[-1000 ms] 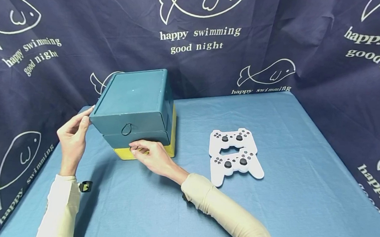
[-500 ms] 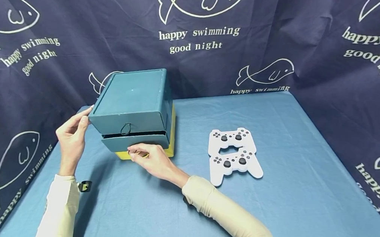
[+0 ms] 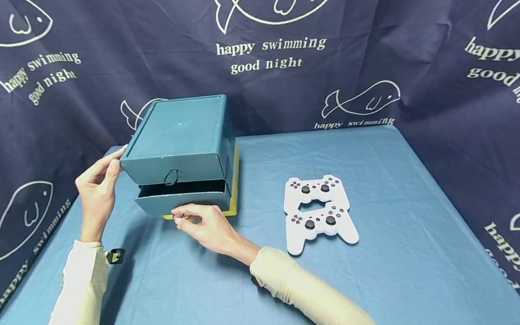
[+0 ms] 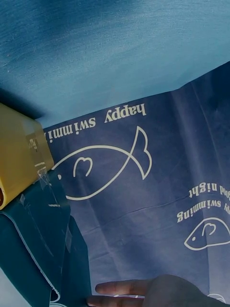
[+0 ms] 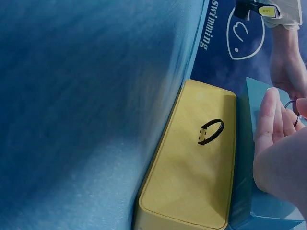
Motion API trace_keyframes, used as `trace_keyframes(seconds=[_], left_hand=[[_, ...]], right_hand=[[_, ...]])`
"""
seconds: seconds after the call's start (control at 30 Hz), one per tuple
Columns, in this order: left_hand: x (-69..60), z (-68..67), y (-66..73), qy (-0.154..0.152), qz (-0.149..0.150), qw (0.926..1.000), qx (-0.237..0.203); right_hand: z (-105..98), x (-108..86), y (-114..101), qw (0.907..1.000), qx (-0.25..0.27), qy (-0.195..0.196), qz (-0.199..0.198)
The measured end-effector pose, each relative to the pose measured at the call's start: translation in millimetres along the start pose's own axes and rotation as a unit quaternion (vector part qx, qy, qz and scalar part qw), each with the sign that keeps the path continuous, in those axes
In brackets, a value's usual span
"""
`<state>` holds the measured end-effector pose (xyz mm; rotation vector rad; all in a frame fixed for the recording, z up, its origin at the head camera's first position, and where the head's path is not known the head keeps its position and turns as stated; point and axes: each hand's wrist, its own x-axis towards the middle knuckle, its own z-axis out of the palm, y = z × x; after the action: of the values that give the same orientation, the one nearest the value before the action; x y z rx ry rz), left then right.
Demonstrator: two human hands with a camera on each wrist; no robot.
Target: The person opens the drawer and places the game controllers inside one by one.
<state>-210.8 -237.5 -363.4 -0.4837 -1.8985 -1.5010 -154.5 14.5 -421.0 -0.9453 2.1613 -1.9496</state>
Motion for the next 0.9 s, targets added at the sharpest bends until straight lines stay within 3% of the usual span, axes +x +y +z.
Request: trace_keyframes(seconds=[0.9], left_hand=[[0.1,-0.9,0.7,0.004,-0.008,0.9999,0.004]], right_hand=[[13.8,-30.4,-12.0,0.9996,0.011,-0.023,-0.012]])
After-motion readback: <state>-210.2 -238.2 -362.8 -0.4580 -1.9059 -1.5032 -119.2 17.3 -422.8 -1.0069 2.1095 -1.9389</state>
